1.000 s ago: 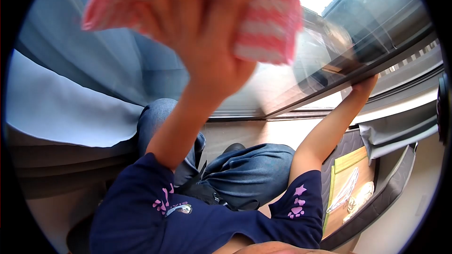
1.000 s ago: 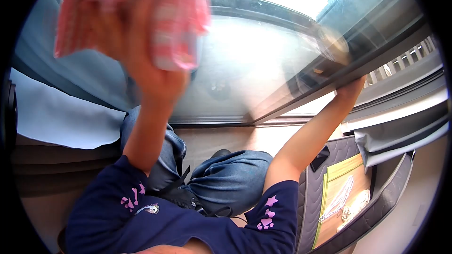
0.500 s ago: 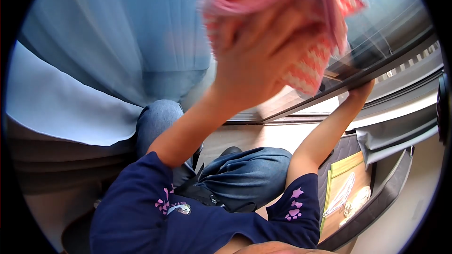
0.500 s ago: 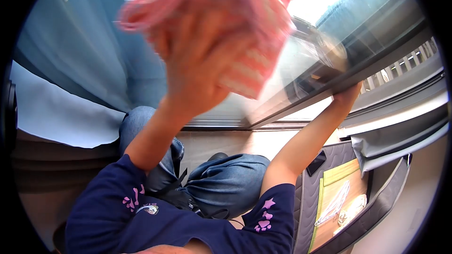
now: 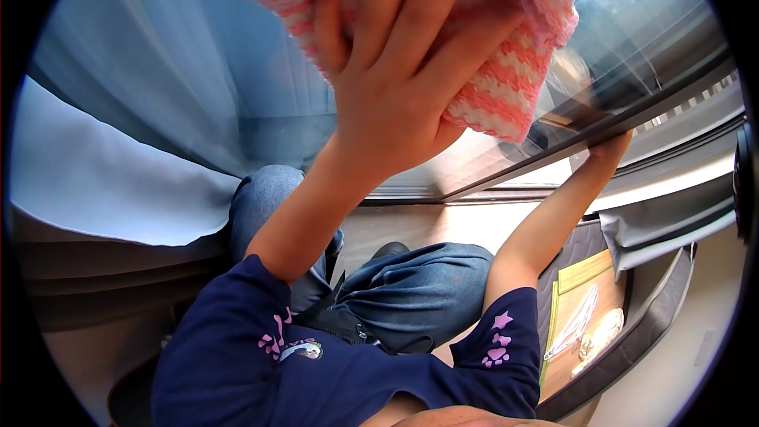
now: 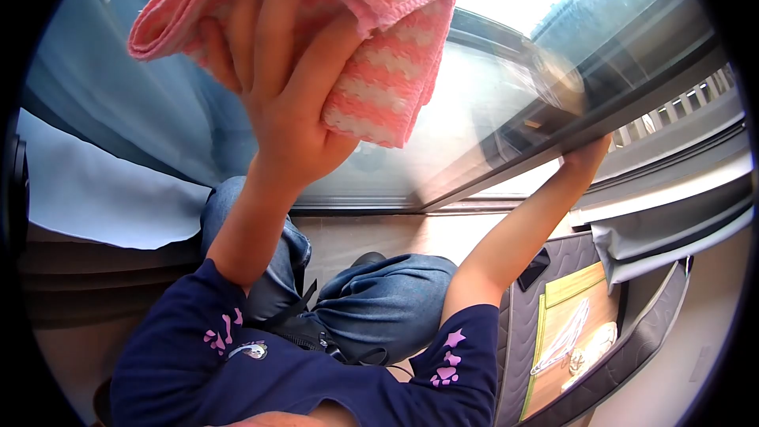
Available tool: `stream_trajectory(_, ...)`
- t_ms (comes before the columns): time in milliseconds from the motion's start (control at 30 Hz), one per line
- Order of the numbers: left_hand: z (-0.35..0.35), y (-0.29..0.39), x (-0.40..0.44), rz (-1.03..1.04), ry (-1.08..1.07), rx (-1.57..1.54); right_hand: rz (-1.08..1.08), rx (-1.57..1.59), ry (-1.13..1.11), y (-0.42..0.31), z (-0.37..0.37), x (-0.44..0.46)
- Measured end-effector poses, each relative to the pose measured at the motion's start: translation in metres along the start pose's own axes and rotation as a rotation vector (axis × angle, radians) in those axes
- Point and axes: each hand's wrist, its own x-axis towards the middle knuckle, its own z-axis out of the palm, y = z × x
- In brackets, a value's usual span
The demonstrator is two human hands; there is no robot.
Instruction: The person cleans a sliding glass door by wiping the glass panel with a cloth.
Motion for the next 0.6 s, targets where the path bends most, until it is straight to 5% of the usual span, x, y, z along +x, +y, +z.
stream_trajectory(467,0.018,0.015,-0.010,-0.066,-0.006,-0.052,0.060,0.031,-0.027,0.001,0.004,-0.006)
stream_trajectory(533,0.010,0.021,-0.017,-0.032,-0.274,-0.051,0.076,0.030,-0.027,0.000,0.006,-0.015)
stream_trajectory(600,0.026,0.015,-0.022,-0.003,-0.017,-0.091,0.098,0.026,-0.023,0.001,0.011,-0.024)
